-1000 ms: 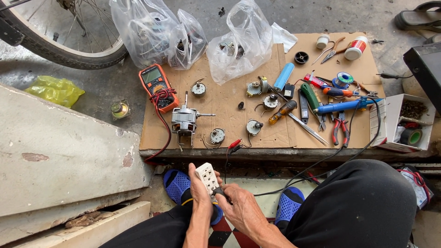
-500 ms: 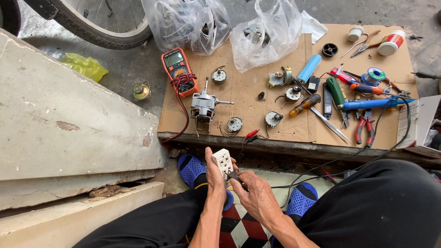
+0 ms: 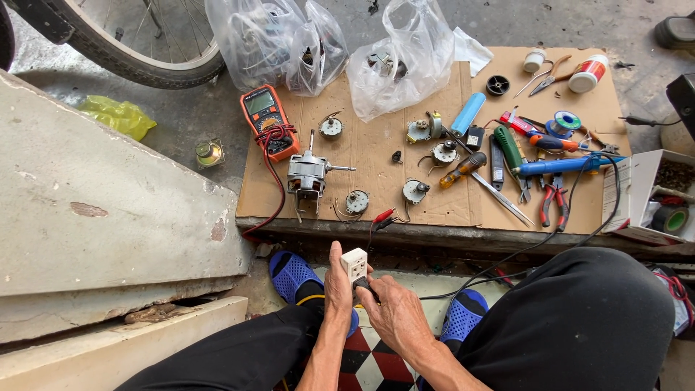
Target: The person sits on the floor and uses a multimeter to test small electrical motors and components on a cardboard workbench. They connect the multimeter probes to the motor terminals and a power strip, then handle a small cylindrical component.
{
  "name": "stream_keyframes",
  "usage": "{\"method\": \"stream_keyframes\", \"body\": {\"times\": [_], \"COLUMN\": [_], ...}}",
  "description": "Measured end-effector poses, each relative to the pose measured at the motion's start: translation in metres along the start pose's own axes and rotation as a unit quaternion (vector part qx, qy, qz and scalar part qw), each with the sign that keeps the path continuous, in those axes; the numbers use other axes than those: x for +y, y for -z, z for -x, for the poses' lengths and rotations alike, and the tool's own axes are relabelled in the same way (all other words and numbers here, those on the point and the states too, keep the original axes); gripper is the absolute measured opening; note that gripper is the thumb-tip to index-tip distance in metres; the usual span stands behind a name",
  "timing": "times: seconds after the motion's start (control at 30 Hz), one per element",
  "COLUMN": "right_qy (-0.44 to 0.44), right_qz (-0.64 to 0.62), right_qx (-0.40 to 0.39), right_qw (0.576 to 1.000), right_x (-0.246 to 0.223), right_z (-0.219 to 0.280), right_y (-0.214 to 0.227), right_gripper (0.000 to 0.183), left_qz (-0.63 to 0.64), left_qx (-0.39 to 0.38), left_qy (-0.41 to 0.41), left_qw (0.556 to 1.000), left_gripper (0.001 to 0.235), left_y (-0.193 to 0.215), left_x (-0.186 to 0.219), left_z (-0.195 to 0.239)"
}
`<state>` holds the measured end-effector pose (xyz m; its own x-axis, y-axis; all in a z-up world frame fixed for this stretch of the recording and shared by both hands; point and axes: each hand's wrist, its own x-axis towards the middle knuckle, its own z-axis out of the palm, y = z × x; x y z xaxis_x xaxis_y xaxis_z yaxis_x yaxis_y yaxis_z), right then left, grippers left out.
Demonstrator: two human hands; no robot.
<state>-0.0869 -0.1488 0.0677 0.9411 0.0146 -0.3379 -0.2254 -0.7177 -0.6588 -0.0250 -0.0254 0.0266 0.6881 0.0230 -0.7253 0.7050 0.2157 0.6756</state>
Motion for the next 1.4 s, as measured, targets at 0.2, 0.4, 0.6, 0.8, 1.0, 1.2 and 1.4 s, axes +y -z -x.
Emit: {"method": "stream_keyframes", "body": {"times": [0.2, 0.4, 0.6, 0.8, 1.0, 1.2, 1.4], "right_qy": [-0.006, -0.007, -0.015, -0.017, -0.023, -0.021, -0.015], "right_qz": [0.003, 0.003, 0.003, 0.001, 0.005, 0.006, 0.004], "right_qx": [0.0, -0.006, -0.009, -0.012, -0.015, -0.017, -0.023], "right_qw": [1.0, 1.0, 1.0, 1.0, 1.0, 1.0, 1.0], "right_x": [-0.003, -0.002, -0.001, -0.001, 0.0, -0.002, -0.005], "right_z": [0.001, 0.001, 0.0, 0.0, 0.0, 0.0, 0.001], "right_y": [0.001, 0.0, -0.001, -0.001, -0.001, 0.0, 0.004], "right_gripper": [0.035, 0.037, 0.037, 0.038, 0.039, 0.038, 0.035], "left_qz": [0.025, 0.045, 0.049, 0.05, 0.046, 0.036, 0.043], "left_qx": [0.002, 0.003, -0.009, -0.006, -0.009, -0.004, -0.002], "left_qy": [0.0, -0.005, -0.009, -0.013, -0.013, -0.011, -0.01], "left_qw": [1.0, 0.999, 0.999, 0.999, 0.999, 0.999, 0.999], "left_gripper": [0.096, 0.096, 0.096, 0.096, 0.097, 0.097, 0.097], "left_y": [0.001, 0.001, 0.003, 0.003, 0.003, 0.003, 0.003], "left_x": [-0.003, -0.009, -0.012, -0.016, -0.017, -0.015, -0.017], "left_z": [-0.002, -0.009, -0.012, -0.016, -0.017, -0.014, -0.015]}}
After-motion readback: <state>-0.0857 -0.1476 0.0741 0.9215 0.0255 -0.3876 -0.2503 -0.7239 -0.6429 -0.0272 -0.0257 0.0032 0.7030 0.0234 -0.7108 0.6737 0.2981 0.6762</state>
